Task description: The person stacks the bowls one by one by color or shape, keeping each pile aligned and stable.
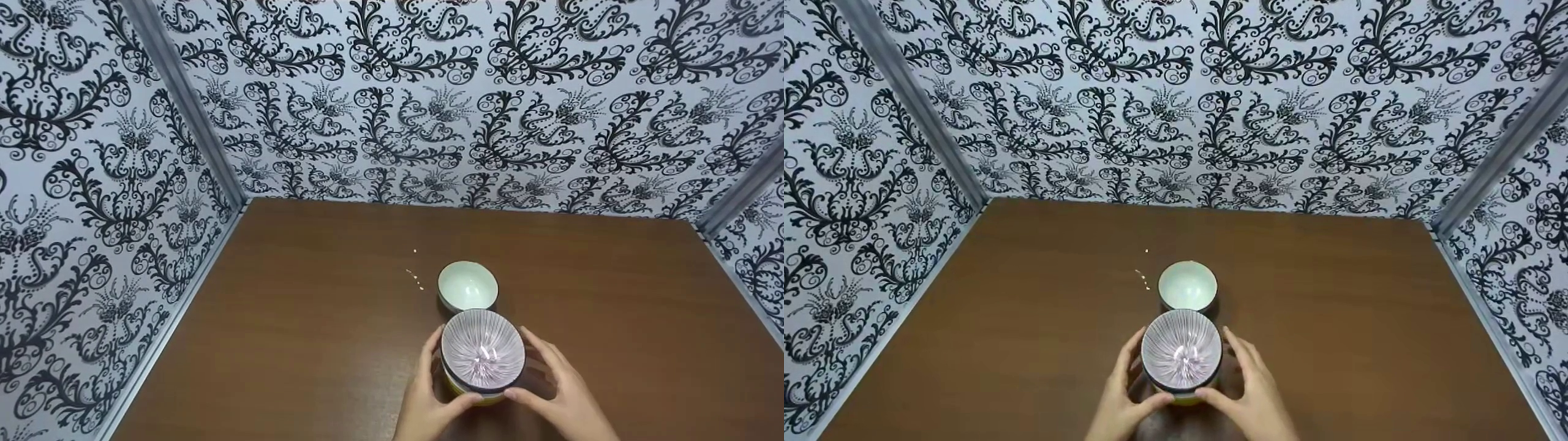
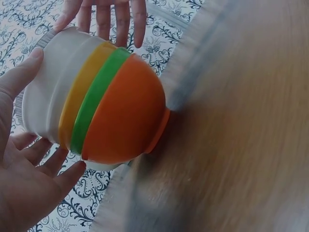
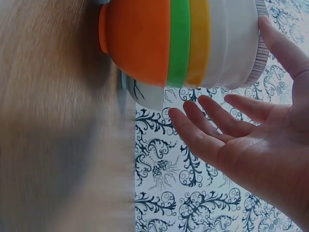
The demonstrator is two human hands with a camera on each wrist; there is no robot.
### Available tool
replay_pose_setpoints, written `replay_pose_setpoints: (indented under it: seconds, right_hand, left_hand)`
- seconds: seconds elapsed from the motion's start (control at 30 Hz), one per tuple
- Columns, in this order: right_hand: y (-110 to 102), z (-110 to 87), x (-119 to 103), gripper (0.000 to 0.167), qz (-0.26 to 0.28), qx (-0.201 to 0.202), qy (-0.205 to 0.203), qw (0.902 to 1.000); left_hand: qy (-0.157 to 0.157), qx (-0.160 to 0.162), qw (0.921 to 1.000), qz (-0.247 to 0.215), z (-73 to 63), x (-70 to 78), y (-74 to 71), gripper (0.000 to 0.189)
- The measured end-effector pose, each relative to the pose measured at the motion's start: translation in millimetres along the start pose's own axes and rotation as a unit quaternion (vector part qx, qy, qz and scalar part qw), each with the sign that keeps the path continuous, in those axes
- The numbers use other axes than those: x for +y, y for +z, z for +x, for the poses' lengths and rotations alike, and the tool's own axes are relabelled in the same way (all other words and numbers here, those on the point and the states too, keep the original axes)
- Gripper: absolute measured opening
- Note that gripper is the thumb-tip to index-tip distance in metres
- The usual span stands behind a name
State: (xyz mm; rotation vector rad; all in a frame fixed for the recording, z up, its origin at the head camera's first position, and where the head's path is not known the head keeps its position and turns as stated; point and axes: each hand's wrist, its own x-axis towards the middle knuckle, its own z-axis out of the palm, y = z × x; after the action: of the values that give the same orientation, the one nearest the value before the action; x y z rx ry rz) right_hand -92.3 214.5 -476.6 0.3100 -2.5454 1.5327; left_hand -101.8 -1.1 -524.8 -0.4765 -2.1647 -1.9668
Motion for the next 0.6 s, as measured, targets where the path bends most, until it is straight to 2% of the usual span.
replay_pose_setpoints:
  seconds: [0.13,0.3,0.43,0.6]
  right_hand:
    - [-2.8,-0.1,0.5,0.085,0.010,-0.003,0.005,0.9999]
    - [-5.5,-0.4,2.3,0.084,-0.001,-0.001,0.008,1.0000]
    - [-8.0,-0.8,3.9,0.083,-0.012,-0.001,0.015,0.9998]
    - [-10.0,0.9,7.6,0.081,-0.013,0.012,-0.014,0.9997]
  left_hand:
    - [-0.003,-0.002,1.0000,-0.008,-0.5,-1.7,2.0,0.105]
    - [-0.010,-0.002,0.9998,0.014,-1.6,-1.5,1.7,0.106]
    - [-0.009,-0.002,0.9998,0.015,-1.6,-1.7,1.7,0.105]
    - [0.006,0.004,0.9996,0.028,-1.5,-3.6,1.9,0.103]
